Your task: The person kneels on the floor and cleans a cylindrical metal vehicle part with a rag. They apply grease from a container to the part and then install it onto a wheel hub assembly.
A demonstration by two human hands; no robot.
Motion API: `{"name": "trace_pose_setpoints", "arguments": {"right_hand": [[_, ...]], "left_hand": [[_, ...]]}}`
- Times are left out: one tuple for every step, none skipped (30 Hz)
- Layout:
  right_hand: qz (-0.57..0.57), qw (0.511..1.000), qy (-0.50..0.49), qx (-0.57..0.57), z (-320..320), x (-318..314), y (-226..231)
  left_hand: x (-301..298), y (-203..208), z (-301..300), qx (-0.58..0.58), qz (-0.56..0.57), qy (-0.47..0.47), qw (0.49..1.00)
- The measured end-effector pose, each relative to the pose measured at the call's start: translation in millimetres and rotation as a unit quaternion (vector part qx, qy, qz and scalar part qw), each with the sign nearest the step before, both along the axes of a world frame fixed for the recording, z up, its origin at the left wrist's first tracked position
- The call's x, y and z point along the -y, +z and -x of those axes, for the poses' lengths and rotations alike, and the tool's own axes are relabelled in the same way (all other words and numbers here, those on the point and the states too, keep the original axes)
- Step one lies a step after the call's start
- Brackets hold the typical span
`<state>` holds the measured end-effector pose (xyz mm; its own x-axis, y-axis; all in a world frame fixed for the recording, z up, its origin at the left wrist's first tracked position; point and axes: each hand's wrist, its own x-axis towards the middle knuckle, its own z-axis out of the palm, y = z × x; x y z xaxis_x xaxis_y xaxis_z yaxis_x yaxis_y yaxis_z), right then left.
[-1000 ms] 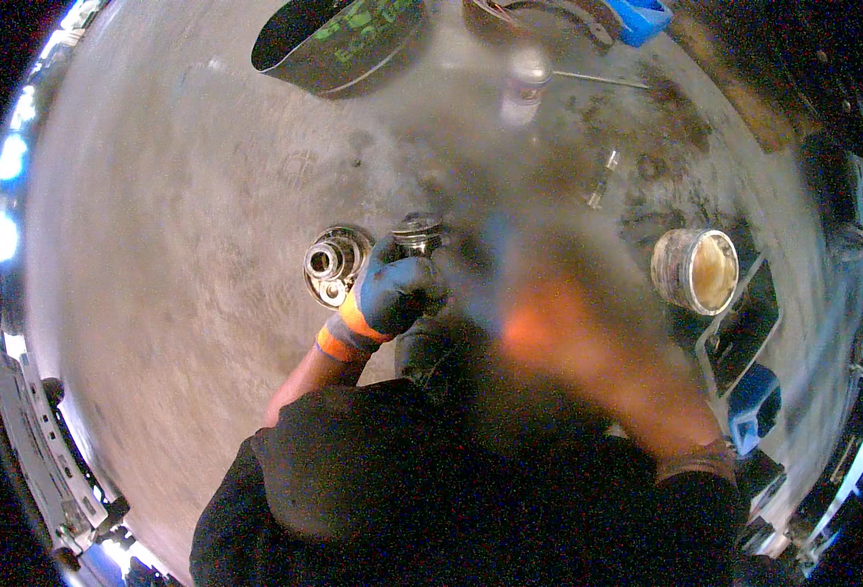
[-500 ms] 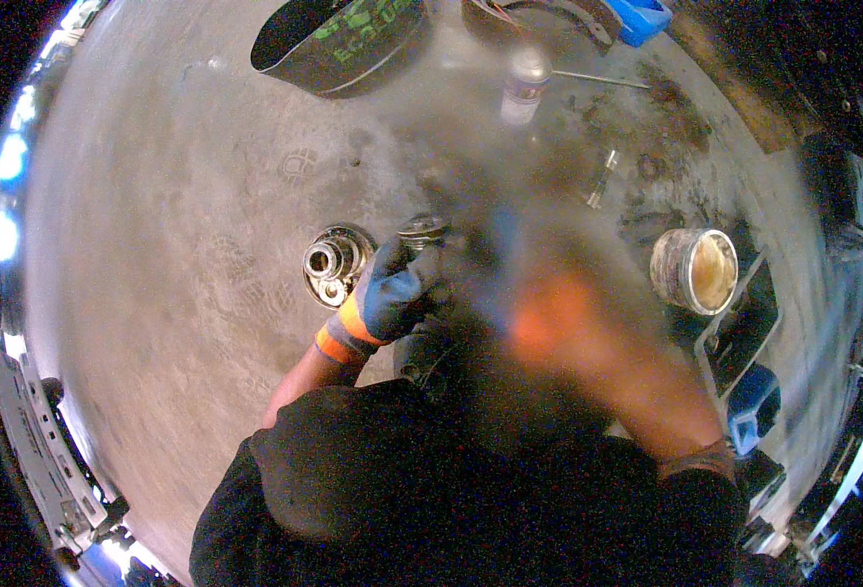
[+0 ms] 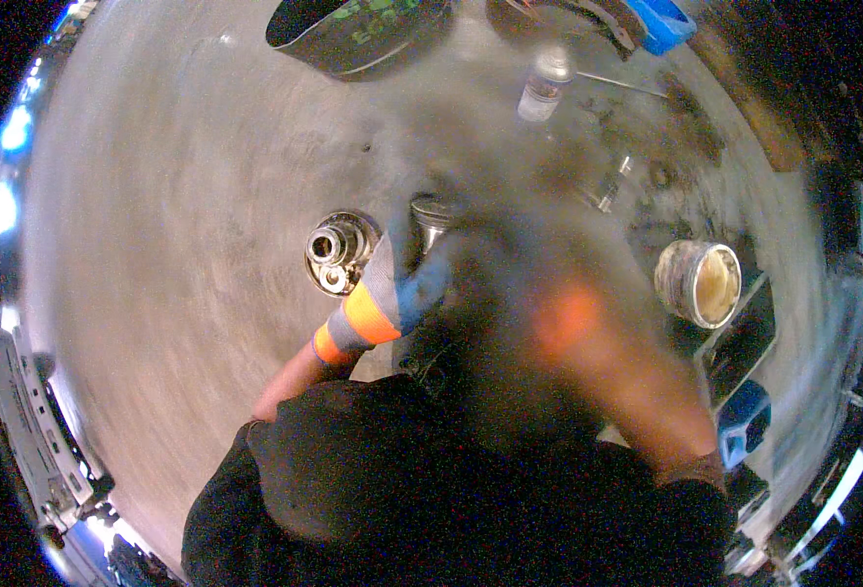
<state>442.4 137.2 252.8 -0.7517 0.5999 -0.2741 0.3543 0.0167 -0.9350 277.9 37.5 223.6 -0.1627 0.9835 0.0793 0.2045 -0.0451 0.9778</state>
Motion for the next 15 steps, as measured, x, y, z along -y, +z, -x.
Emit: {"name": "trace_pose_setpoints", "arguments": {"right_hand": [[0.078,0.996,-0.024,-0.02,1.5,2.7,1.2],[0.155,0.986,-0.052,-0.039,3.2,5.7,2.3],[0.222,0.969,-0.089,-0.057,3.7,9.2,3.3],[0.254,0.958,-0.11,-0.067,4.9,12.9,3.5],[0.285,0.946,-0.133,-0.077,6.0,16.2,3.4],[0.282,0.946,-0.141,-0.081,7.9,19.5,2.5],[0.289,0.942,-0.144,-0.085,8.4,19.7,0.2],[0.298,0.939,-0.148,-0.09,8.8,20.3,-2.3],[0.318,0.932,-0.147,-0.096,7.2,19.4,-8.3],[0.329,0.926,-0.151,-0.105,7.9,19.7,-9.4],[0.34,0.92,-0.155,-0.114,9.1,19.7,-10.2],[0.342,0.917,-0.165,-0.126,11.2,23.6,-7.7],[0.344,0.914,-0.172,-0.133,11.3,25.5,-7.9],[0.346,0.911,-0.178,-0.139,11.4,27.5,-8.2],[0.349,0.909,-0.181,-0.14,10.7,28.7,-13.2]], "left_hand": [[-0.8,3.9,1.6,-0.034,-0.024,0.001,0.999],[-1.1,7.8,3.2,-0.068,-0.048,0.005,0.996],[-1.6,10.6,2.3,-0.05,-0.049,0.013,0.997],[-1.1,11.8,1.2,-0.032,-0.051,0.021,0.998],[-0.6,11.7,0.3,-0.015,-0.045,0.032,0.998],[-0.1,11.4,-0.6,0.003,-0.04,0.042,0.998],[0.2,11.5,-0.9,0.022,-0.035,0.052,0.998],[0.6,14.2,-0.3,0.006,-0.027,0.056,0.998],[0.7,19.2,0.7,-0.011,-0.018,0.061,0.998],[0.5,23.2,2.1,-0.028,-0.008,0.066,0.997],[0.5,25.3,3.3,-0.028,-0.009,0.066,0.997],[0.7,27.0,4.4,-0.029,-0.01,0.065,0.997],[0.8,27.8,5.0,-0.029,-0.011,0.063,0.998],[0.8,27.9,5.3,-0.031,-0.012,0.062,0.998],[0.6,27.8,5.4,-0.032,-0.012,0.06,0.998]]}}
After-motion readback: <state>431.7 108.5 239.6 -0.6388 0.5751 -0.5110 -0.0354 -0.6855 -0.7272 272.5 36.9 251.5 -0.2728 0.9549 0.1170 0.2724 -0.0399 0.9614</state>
